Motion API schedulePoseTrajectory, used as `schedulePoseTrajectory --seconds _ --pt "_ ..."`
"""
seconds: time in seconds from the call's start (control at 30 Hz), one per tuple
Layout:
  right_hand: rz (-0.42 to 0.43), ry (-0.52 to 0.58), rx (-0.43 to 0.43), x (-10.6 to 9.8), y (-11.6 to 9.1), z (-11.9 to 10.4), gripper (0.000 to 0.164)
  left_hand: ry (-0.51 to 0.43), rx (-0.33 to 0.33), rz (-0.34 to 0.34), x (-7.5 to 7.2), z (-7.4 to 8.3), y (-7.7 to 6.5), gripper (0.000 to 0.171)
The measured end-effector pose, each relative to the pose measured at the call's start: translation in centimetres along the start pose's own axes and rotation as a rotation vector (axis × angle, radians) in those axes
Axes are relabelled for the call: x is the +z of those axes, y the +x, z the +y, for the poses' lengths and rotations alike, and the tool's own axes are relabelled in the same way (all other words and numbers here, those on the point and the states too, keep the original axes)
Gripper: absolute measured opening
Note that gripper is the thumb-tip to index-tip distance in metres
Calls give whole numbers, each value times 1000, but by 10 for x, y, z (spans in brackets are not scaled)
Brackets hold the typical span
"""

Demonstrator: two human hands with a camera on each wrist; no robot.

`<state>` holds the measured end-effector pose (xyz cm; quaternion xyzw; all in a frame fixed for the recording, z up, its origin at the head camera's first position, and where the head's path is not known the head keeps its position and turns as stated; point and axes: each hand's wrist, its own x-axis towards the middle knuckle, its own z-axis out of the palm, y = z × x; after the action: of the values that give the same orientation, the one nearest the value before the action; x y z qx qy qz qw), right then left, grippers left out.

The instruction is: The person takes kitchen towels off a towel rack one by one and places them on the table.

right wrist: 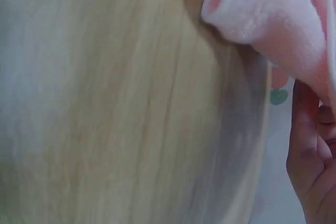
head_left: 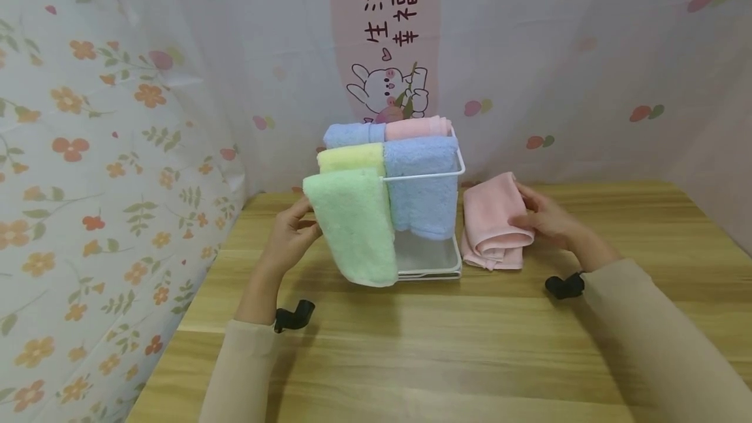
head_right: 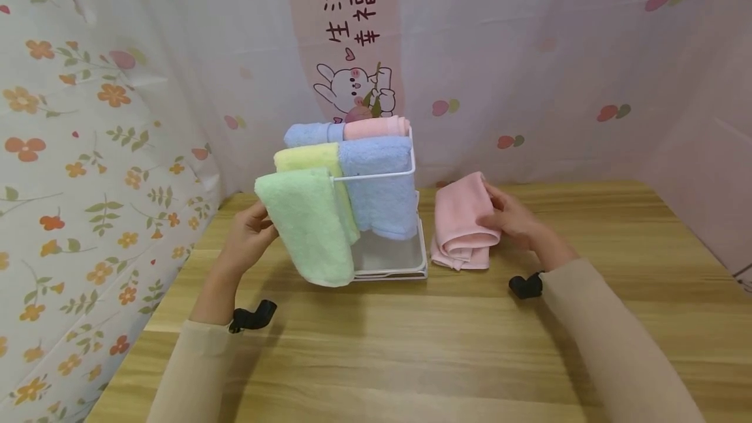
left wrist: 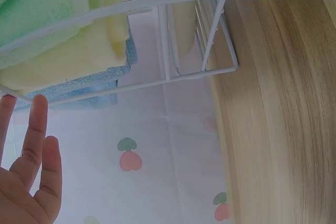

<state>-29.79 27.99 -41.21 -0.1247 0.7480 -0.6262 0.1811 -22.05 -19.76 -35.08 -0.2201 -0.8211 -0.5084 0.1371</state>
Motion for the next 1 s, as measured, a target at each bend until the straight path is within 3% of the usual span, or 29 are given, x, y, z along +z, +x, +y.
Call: schedulePoseTrajectory --seconds 0.13,0.4,0.53,0.7,0.93,1.0 --pt "26 -68 11 -6 1 5 90 2 -6 -1 1 0 1 32" --pt "113 -392 6 -9 0 15 86 -5 -1 -2 2 0 -1 31" --pt "136 -466 67 -5 -6 13 66 -10 5 4 2 0 -1 33" --pt "111 -409 116 -1 -11 7 46 -1 9 9 2 -1 -1 34" --pt "64 -185 106 8 -12 -4 64 -5 6 7 3 -1 -1 33" --pt "59 -193 91 12 -12 -5 67 -15 10 4 3 0 -1 33"
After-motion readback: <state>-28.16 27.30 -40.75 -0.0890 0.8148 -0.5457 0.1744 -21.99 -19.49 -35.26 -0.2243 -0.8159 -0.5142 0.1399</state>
